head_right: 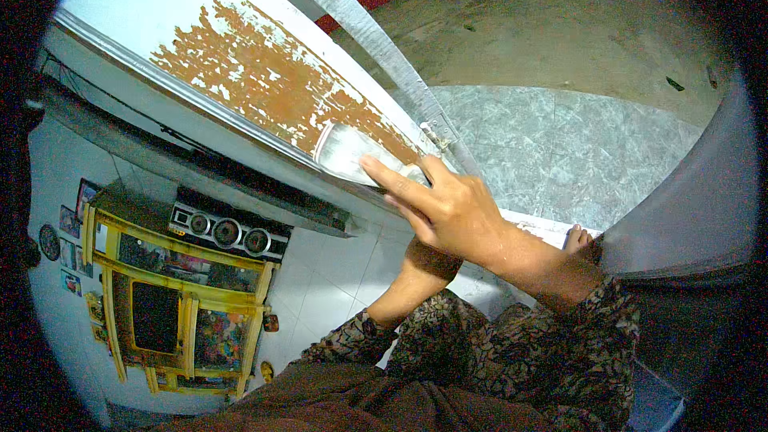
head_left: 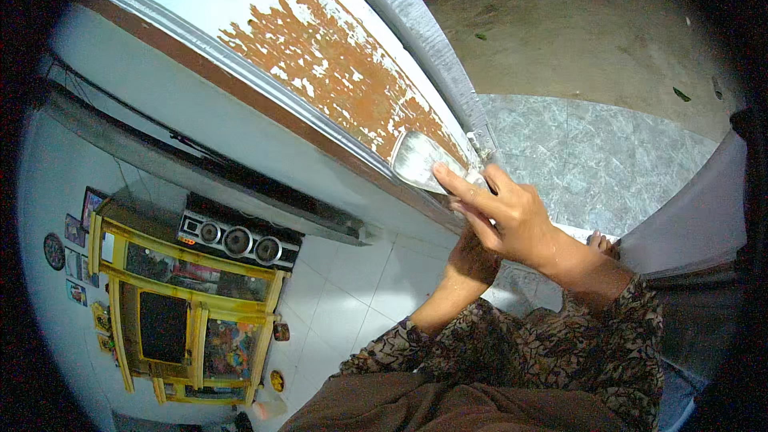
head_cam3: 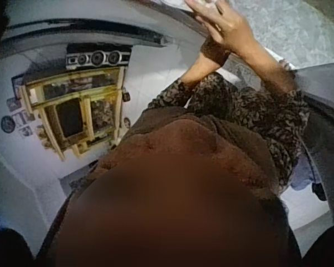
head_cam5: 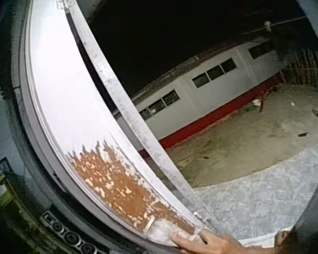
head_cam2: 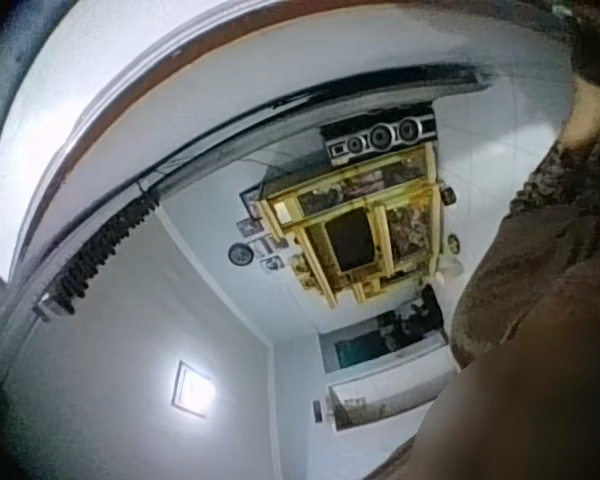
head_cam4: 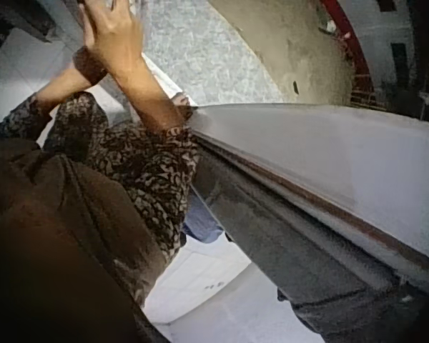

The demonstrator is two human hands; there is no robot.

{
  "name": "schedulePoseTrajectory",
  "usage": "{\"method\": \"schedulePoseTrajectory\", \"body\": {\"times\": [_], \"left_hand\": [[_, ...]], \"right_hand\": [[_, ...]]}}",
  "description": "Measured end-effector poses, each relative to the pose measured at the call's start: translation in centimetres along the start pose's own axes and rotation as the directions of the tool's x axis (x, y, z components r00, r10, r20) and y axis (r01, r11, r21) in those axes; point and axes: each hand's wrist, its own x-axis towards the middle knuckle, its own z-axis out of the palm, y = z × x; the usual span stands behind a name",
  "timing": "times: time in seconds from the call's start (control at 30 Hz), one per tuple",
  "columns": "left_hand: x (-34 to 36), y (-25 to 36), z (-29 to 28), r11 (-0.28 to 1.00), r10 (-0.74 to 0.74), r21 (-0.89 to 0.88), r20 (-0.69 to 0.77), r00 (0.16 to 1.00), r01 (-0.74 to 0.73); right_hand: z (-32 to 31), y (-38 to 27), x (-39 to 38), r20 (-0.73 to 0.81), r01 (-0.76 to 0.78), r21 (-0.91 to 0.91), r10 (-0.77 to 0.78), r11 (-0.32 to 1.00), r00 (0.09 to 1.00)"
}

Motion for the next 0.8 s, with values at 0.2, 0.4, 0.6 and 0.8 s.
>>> {"method": "schedulePoseTrajectory", "body": {"times": [0.2,0.4,0.6,0.8], "left_hand": [[0.2,0.1,0.2,0.977,-0.074,-0.209,-0.113,0.991,0.049],[-0.5,-0.1,-0.1,0.996,0.068,-0.045,-0.119,0.991,-0.074],[0.0,-0.7,1.7,0.995,-0.051,-0.084,-0.064,0.997,0.045],[-1.1,-0.7,1.4,0.999,0.038,0.017,-0.148,0.988,-0.035]], "right_hand": [[0.2,-0.2,0.7,-0.003,-0.006,-0.023,0.005,1.000,1.000],[0.5,-0.2,0.0,-0.020,-0.014,0.052,0.015,0.999,1.000],[0.3,0.4,1.5,0.007,-0.059,0.023,0.059,0.998,0.998],[1.3,1.6,-1.6,0.003,-0.050,0.004,0.050,0.999,0.999]]}}
